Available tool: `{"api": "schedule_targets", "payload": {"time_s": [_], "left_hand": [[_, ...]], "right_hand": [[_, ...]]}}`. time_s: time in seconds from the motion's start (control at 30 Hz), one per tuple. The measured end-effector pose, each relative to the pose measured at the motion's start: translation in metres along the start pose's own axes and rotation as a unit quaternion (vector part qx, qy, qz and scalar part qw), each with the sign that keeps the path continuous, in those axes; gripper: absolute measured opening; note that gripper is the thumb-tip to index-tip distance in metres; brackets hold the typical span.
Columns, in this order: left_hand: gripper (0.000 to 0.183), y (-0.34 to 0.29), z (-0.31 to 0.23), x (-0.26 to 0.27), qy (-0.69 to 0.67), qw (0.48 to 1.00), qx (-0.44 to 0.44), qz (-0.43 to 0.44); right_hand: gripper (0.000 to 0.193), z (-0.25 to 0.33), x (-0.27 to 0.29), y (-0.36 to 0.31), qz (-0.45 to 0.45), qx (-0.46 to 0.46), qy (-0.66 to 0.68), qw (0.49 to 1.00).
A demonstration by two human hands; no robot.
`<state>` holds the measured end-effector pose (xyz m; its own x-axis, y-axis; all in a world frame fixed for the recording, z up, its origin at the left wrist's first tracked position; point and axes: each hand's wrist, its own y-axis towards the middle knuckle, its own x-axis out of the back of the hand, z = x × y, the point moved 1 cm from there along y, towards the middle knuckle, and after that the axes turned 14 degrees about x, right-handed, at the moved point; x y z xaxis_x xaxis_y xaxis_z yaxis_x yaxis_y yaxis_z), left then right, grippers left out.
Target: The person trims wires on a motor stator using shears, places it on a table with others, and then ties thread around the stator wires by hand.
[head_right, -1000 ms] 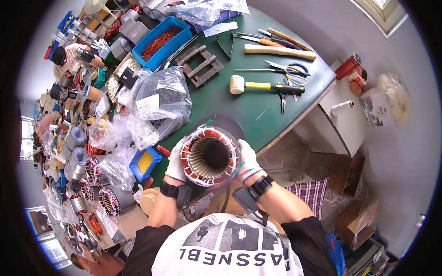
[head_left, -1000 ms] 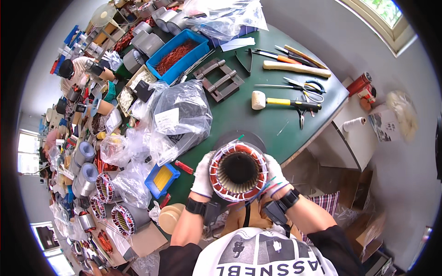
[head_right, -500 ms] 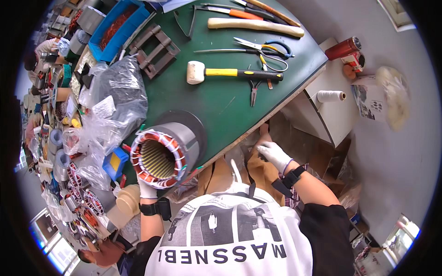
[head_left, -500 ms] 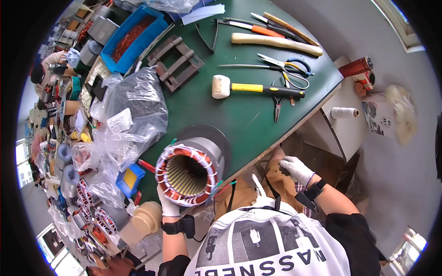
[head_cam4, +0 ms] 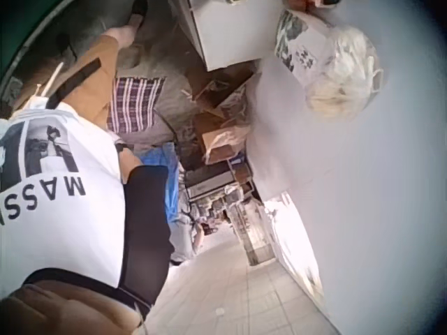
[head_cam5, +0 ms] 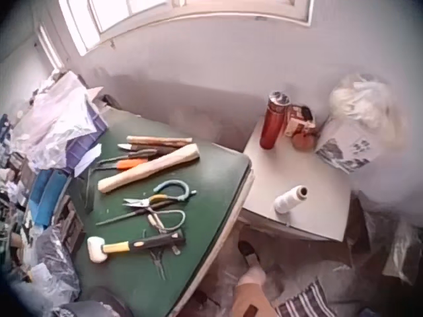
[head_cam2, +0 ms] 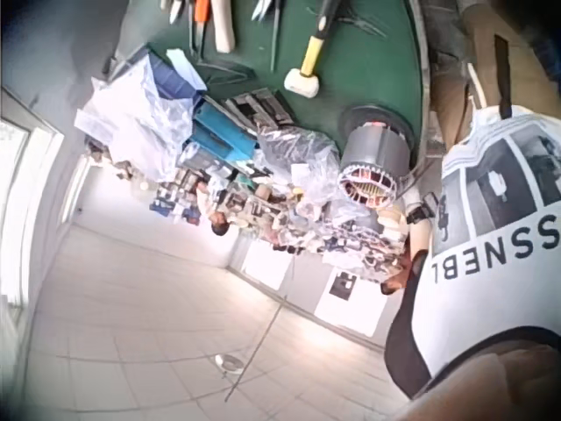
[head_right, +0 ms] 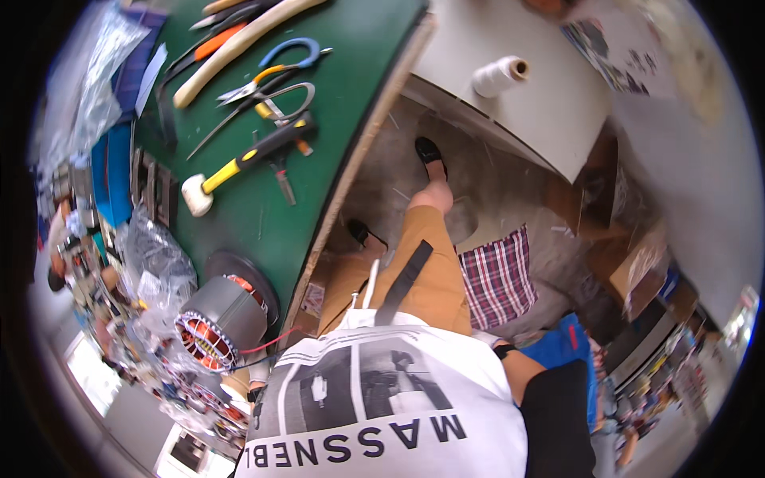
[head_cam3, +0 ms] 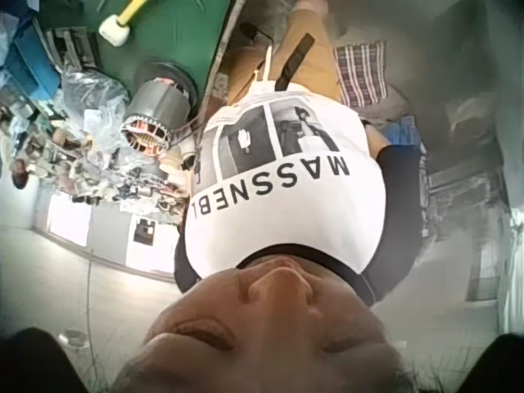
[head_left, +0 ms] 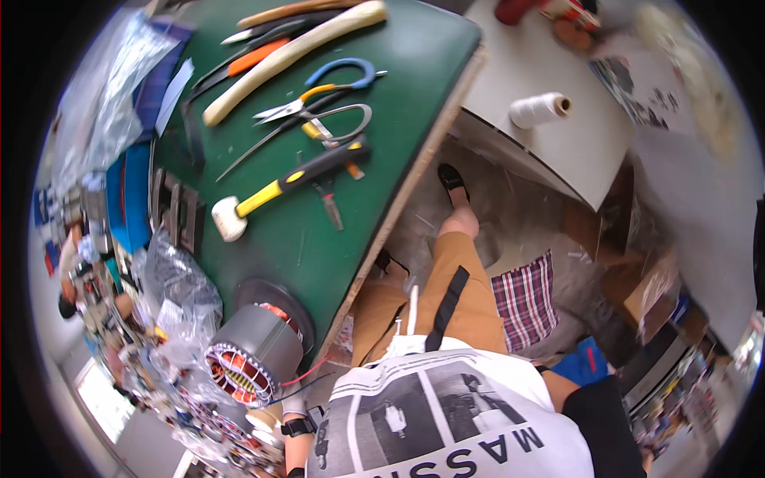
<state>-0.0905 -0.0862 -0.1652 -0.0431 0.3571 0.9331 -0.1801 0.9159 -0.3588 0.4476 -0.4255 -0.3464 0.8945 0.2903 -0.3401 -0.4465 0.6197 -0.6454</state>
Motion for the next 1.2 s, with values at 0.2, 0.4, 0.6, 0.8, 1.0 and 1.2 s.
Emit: {"api": "schedule_targets", "payload": {"time_s": [0.2, 0.4, 0.6, 0.8, 1.0, 1.2], "left_hand": [[0.026, 0.077, 0.027, 0.038, 0.071, 0.99, -0.117, 0.01], [0.025, 0.119, 0.051, 0.063, 0.12, 0.978, -0.166, 0.03], [0.023, 0.104, 0.099, 0.094, 0.115, 0.985, -0.124, 0.027], [0.022, 0.063, 0.111, 0.085, 0.066, 0.996, -0.061, 0.023], [0.02, 0.049, 0.13, 0.091, 0.042, 0.998, -0.034, 0.04], [0.019, 0.04, 0.12, 0.073, -0.002, 0.996, -0.027, 0.083]], "right_hand": [[0.044, 0.163, -0.025, 0.113, -0.288, -0.14, -0.405, 0.856], [0.025, 0.148, 0.075, 0.178, -0.194, -0.141, -0.488, 0.84], [0.023, 0.147, 0.063, 0.214, -0.101, -0.128, -0.469, 0.868], [0.051, 0.128, 0.01, 0.243, -0.244, -0.023, 0.021, 0.969], [0.051, 0.181, 0.005, 0.203, -0.18, -0.178, -0.224, 0.941], [0.052, 0.22, 0.049, 0.139, -0.19, -0.216, -0.254, 0.923]]}}
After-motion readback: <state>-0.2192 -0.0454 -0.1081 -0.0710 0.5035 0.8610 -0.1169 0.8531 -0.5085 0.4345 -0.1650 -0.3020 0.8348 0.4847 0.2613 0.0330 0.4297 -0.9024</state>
